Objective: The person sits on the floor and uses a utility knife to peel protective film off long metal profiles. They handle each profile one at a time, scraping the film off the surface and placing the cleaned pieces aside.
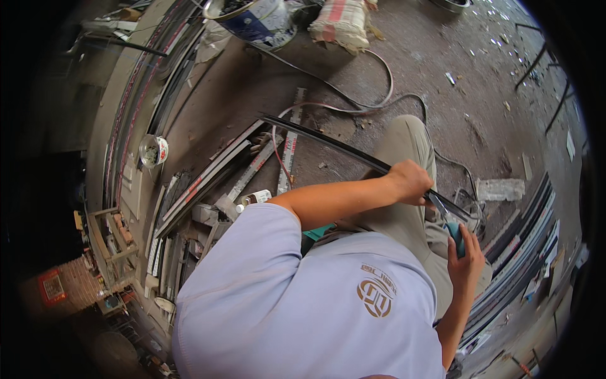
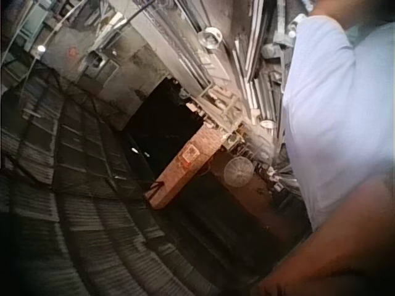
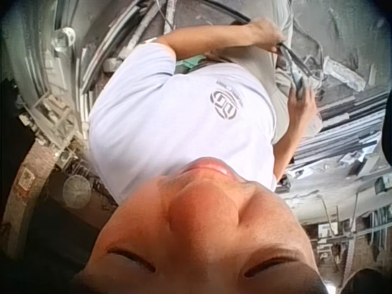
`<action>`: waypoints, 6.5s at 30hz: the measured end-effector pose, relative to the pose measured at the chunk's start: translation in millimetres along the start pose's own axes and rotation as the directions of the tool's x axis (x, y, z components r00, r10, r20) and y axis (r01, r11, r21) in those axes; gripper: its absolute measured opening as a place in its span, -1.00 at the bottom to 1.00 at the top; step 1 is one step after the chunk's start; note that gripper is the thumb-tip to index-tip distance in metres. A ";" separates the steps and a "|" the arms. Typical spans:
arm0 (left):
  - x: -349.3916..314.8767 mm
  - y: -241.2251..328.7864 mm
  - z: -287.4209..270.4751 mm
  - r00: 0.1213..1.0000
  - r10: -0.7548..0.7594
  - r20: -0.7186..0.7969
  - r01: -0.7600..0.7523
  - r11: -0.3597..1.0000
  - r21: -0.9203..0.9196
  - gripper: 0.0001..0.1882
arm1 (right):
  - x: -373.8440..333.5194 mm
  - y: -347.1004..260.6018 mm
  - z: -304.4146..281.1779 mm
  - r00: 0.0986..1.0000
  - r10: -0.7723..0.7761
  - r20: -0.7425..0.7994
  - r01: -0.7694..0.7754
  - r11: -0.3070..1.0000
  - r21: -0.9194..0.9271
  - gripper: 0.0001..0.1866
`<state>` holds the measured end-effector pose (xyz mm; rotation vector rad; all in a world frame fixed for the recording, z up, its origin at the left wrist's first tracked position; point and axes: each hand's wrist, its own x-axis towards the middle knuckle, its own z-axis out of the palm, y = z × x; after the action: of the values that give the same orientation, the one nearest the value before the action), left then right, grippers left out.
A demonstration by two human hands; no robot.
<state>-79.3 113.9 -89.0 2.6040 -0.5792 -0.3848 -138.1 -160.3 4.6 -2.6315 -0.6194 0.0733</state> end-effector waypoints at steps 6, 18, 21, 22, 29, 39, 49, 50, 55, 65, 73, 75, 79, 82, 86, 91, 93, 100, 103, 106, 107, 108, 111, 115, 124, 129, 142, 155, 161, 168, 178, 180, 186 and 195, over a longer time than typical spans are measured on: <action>5.1 -14.7 9.5 0.995 0.075 -0.073 -0.071 0.996 0.045 -0.49 | 4.1 -2.8 5.3 0.994 0.107 0.021 -0.108 0.992 0.067 -0.51; 8.7 5.2 -9.2 0.989 -0.017 -0.146 0.024 0.999 0.045 -0.21 | -89.7 8.9 26.1 0.759 0.639 0.126 -0.463 0.393 0.794 -0.74; 10.7 5.0 -9.3 0.991 -0.052 -0.122 0.057 0.998 0.040 -0.17 | -90.2 7.5 33.3 0.648 0.721 0.246 -0.544 0.211 0.813 -0.72; 10.7 5.9 -11.1 0.992 -0.069 -0.101 0.074 0.996 0.043 -0.18 | -87.3 8.5 32.5 0.623 0.725 0.292 -0.595 0.197 0.779 -0.71; 10.0 3.5 -9.8 0.989 -0.017 -0.147 0.030 0.996 0.087 -0.19 | -52.0 11.6 35.3 0.649 0.666 0.368 -0.556 0.085 0.827 -0.43; 6.1 4.0 -8.9 0.987 0.026 -0.159 -0.013 0.997 0.081 -0.25 | -28.2 27.5 30.4 0.720 0.528 0.451 -0.566 0.069 0.822 -0.55; 6.3 0.6 -2.2 0.975 0.071 -0.212 -0.044 0.991 0.129 -0.25 | -32.3 12.3 33.5 0.737 0.530 0.419 -0.497 0.004 0.868 -0.52; 6.6 1.0 -2.5 0.976 0.067 -0.208 -0.040 0.991 0.131 -0.25 | -33.0 11.8 31.9 0.748 0.517 0.416 -0.501 0.029 0.865 -0.52; 19.9 9.3 -11.4 0.994 -0.098 -0.043 0.103 0.985 0.138 -0.25 | -37.8 -24.1 8.0 0.863 0.377 0.336 -0.447 0.263 0.855 -0.53; 20.7 20.1 6.8 0.997 0.029 -0.074 -0.012 0.975 0.221 -0.26 | -61.7 19.7 12.6 0.700 0.711 0.066 -0.428 0.344 0.836 -0.71; 24.0 39.8 3.5 0.992 0.120 0.044 -0.127 0.955 0.267 -0.41 | -29.2 6.6 48.2 0.875 0.314 -0.368 -0.161 0.906 0.390 -0.62; 28.3 26.2 19.4 0.981 0.173 0.084 -0.189 0.952 0.242 -0.65 | -18.4 8.5 58.4 0.903 0.181 -0.391 -0.050 0.946 0.321 -0.61; 30.8 31.3 26.0 0.968 0.253 -0.003 -0.244 0.936 0.253 -0.60 | -11.6 24.0 88.7 0.919 0.199 -0.340 -0.073 0.934 0.350 -0.61; 33.6 55.8 6.7 0.979 0.125 0.159 -0.155 0.968 0.196 -0.45 | -8.7 25.8 86.1 0.894 0.228 -0.385 -0.061 0.915 0.399 -0.63; 33.3 59.4 -2.0 0.967 0.101 0.233 -0.147 0.971 0.189 -0.39 | -11.8 39.2 94.0 0.928 0.210 -0.307 -0.110 0.943 0.313 -0.73; 44.6 36.2 -1.7 0.923 0.300 0.243 -0.324 0.944 0.064 -0.46 | -16.9 46.4 107.1 0.897 0.211 -0.388 -0.078 0.941 0.330 -0.87; 47.5 70.3 -19.7 0.943 0.227 0.245 -0.268 0.952 0.148 -0.51 | -23.5 49.9 89.0 0.850 0.185 -0.493 -0.039 0.956 0.292 -0.86; 61.6 105.2 -31.8 0.898 0.391 -0.203 -0.302 0.882 0.362 -0.20 | -81.1 123.5 7.3 0.650 0.267 -0.711 -0.151 0.963 0.223 -0.82; 55.0 93.5 -32.7 0.890 0.375 -0.258 -0.275 0.895 0.350 -0.22 | -132.0 165.4 -37.3 0.532 0.356 -0.768 -0.318 0.925 0.209 -0.77; 45.6 65.3 -26.8 0.930 0.316 -0.188 -0.244 0.913 0.327 -0.24 | -192.2 207.6 -47.4 0.278 0.299 -0.913 -0.482 0.865 0.136 -0.72; 36.0 47.1 -23.5 0.942 0.287 -0.175 -0.220 0.921 0.323 -0.24 | -211.0 219.9 -40.6 0.286 0.333 -0.898 -0.559 0.819 0.126 -0.69; 28.6 23.4 -17.8 0.953 0.250 -0.170 -0.185 0.927 0.326 -0.24 | -228.3 228.3 -35.8 0.246 0.322 -0.914 -0.628 0.771 0.103 -0.65; 0.2 -29.5 -1.2 0.993 0.015 -0.117 0.022 0.952 0.306 -0.28 | -274.2 251.3 -4.0 0.098 0.404 -0.909 -0.826 0.542 0.152 -0.63; -13.9 -44.8 15.8 0.985 -0.044 -0.166 0.075 0.980 0.185 -0.35 | -315.5 272.1 59.3 -0.020 0.520 -0.854 -0.907 0.351 0.235 -0.67; -9.0 -34.3 14.6 0.985 -0.096 -0.144 0.126 0.970 0.209 -0.37 | -347.4 280.0 189.3 -0.306 0.711 -0.632 -0.833 0.122 0.540 -0.71; -11.5 -35.5 16.3 0.984 -0.087 -0.155 0.119 0.969 0.218 -0.38 | -361.5 281.6 187.2 -0.246 0.685 -0.686 -0.840 0.203 0.504 -0.73; -9.9 -26.6 15.3 0.982 -0.104 -0.158 0.139 0.964 0.228 -0.37 | -401.4 296.0 209.9 -0.114 0.916 -0.385 -0.859 0.104 0.501 -0.73; 1.8 -27.3 21.4 0.963 -0.143 -0.230 0.197 0.952 0.234 -0.37 | -403.2 319.6 164.4 -0.222 0.937 -0.271 -0.963 -0.166 0.212 -0.51; 2.7 -35.0 25.5 0.960 -0.121 -0.251 0.180 0.958 0.225 -0.38 | -407.1 315.9 165.5 -0.236 0.933 -0.272 -0.964 -0.189 0.187 -0.52; -1.7 -42.5 27.2 0.949 -0.137 -0.285 0.201 0.957 0.208 -0.35 | -395.2 301.0 153.0 -0.202 0.921 -0.334 -0.970 -0.141 0.199 -0.54; -0.3 -31.5 29.2 0.915 -0.175 -0.365 0.227 0.968 0.104 -0.35 | -410.3 288.7 118.5 0.082 0.892 -0.444 -0.994 0.108 0.035 -0.56; 1.3 -32.8 31.1 0.910 -0.176 -0.374 0.220 0.972 0.079 -0.36 | -413.0 288.6 108.2 0.147 0.855 -0.497 -0.984 0.178 0.015 -0.58; 2.9 -41.7 33.6 0.894 -0.190 -0.406 0.216 0.976 0.019 -0.36 | -376.7 293.8 43.2 0.277 0.781 -0.559 -0.953 0.296 -0.060 -0.52; 14.5 -59.6 39.7 0.865 -0.172 -0.471 0.157 0.985 -0.070 -0.42 | -245.1 264.0 -109.2 0.519 0.692 -0.502 -0.836 0.534 -0.129 -0.52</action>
<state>-60.9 141.5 -154.0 2.5871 -0.1779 0.2009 -233.2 -523.7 -19.9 -2.9130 0.8340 -0.3369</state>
